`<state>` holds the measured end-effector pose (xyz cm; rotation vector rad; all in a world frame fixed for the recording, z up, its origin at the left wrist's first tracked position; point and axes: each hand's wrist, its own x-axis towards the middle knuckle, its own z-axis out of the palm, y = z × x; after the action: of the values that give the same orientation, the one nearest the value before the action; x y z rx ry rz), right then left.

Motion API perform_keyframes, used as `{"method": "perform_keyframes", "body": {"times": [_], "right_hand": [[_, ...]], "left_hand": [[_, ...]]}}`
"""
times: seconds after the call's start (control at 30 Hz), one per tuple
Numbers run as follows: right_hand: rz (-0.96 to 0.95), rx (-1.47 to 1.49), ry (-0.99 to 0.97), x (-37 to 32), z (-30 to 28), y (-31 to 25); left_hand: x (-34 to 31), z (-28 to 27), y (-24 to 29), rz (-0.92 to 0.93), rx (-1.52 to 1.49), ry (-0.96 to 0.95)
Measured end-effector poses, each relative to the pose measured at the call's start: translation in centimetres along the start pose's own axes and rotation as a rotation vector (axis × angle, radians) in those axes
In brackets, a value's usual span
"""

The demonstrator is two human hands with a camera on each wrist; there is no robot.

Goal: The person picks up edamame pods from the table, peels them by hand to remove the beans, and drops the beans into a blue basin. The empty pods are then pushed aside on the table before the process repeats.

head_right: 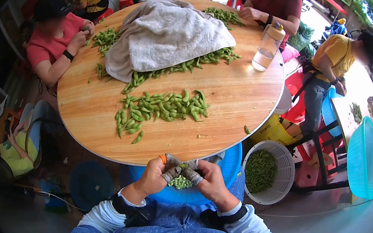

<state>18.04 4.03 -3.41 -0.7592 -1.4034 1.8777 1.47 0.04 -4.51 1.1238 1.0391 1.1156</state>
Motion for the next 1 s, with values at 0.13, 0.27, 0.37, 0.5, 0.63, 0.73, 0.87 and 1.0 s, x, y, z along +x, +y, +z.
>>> {"method": "perform_keyframes", "body": {"times": [0.13,0.27,0.37,0.5,0.63,0.73,0.87,1.0], "right_hand": [[-0.037,-0.124,-0.004,-0.1,0.5,0.0],[-0.105,-0.312,0.003,-0.2,0.8,-0.1],[-0.097,-0.306,0.019,-0.4,0.9,0.0],[-0.069,-0.215,0.106,0.0,-0.2,0.8],[-0.05,-0.252,0.089,-0.1,0.6,-0.2],[-0.082,-0.299,0.077,0.1,0.8,-0.3],[-0.101,-0.492,0.024,0.0,0.2,0.8],[-0.212,-0.712,-0.019,0.1,0.8,0.3]], "left_hand": [[-0.1,0.3,-0.9,0.043,-0.004,0.064],[0.2,0.7,-1.7,0.069,0.019,0.161],[0.1,0.7,-2.0,0.046,-0.012,0.181],[0.3,0.5,0.0,0.083,-0.01,0.265],[-0.6,0.2,1.0,0.035,0.037,0.024],[-0.5,0.0,-0.2,0.027,0.033,0.051],[-0.5,0.2,-1.3,-0.016,0.091,0.084],[-0.4,0.3,-2.9,-0.03,0.058,0.157]]}}
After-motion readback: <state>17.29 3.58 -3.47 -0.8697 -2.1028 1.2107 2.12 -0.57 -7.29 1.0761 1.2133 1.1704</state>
